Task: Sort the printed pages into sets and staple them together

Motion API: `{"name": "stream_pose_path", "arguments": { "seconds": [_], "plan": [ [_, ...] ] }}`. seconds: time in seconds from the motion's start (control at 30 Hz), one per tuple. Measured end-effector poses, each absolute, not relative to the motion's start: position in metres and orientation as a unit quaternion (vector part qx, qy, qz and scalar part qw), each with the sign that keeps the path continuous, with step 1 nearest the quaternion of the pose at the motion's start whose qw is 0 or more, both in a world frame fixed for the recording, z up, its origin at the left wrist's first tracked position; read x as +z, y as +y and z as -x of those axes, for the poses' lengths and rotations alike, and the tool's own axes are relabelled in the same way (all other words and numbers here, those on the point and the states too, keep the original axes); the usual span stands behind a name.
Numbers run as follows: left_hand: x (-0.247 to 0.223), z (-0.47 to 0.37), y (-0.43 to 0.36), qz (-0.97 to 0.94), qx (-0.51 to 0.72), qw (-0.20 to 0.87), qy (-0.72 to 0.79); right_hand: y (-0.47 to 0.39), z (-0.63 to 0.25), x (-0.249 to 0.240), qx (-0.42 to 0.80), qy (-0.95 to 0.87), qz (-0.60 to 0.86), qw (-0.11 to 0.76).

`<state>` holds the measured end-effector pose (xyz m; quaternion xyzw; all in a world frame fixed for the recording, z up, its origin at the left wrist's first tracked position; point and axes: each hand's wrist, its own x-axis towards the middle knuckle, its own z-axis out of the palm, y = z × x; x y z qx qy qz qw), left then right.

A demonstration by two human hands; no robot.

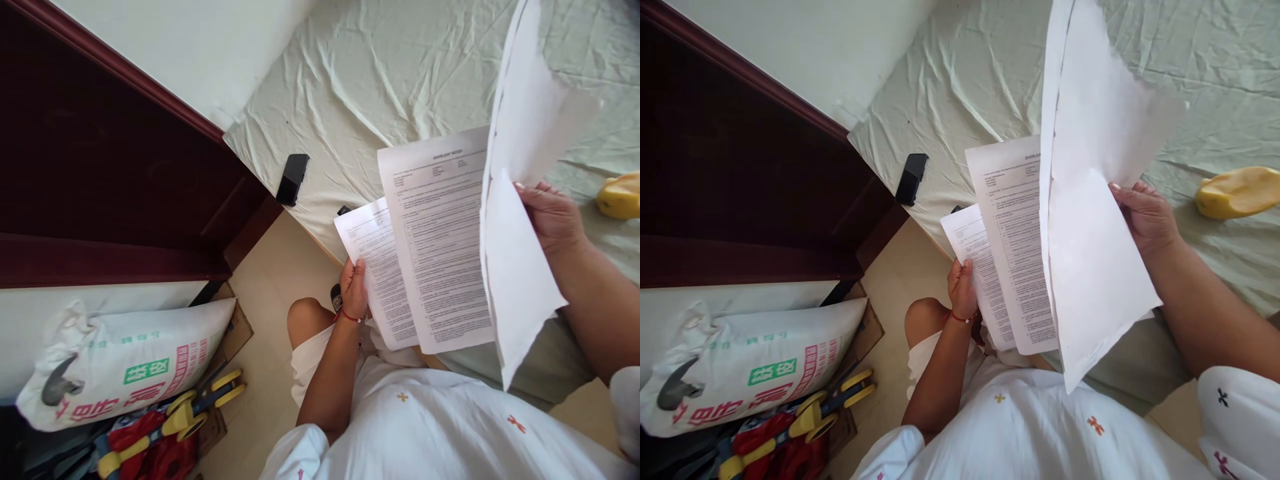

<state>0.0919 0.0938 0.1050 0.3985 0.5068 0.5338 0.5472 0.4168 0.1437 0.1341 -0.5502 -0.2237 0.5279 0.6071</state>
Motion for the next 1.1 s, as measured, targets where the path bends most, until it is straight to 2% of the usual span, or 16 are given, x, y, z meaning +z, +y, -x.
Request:
{"name": "stream_pose_path", "arguments": {
  "seconds": [0.23,0.53,0.77,1.1],
  "plan": [
    [0.104,-0.092,0.094,-0.399,0.54,0.552,0.495,0.145,-0.418,0.133,0.523,-0.233,0.539,0.618],
    [0.107,-0.093,0.094,-0.369,0.553,0.573,0.479,0.148,-0.42,0.128,0.545,-0.159,0.461,0.682],
    [0.105,-0.093,0.094,-0.366,0.555,0.583,0.467,0.147,-0.423,0.127,0.501,-0.206,0.498,0.677],
    [0.105,-0.091,0.095,-0.371,0.544,0.578,0.483,0.146,-0.429,0.121,0.507,-0.241,0.497,0.662]
  ]
}}
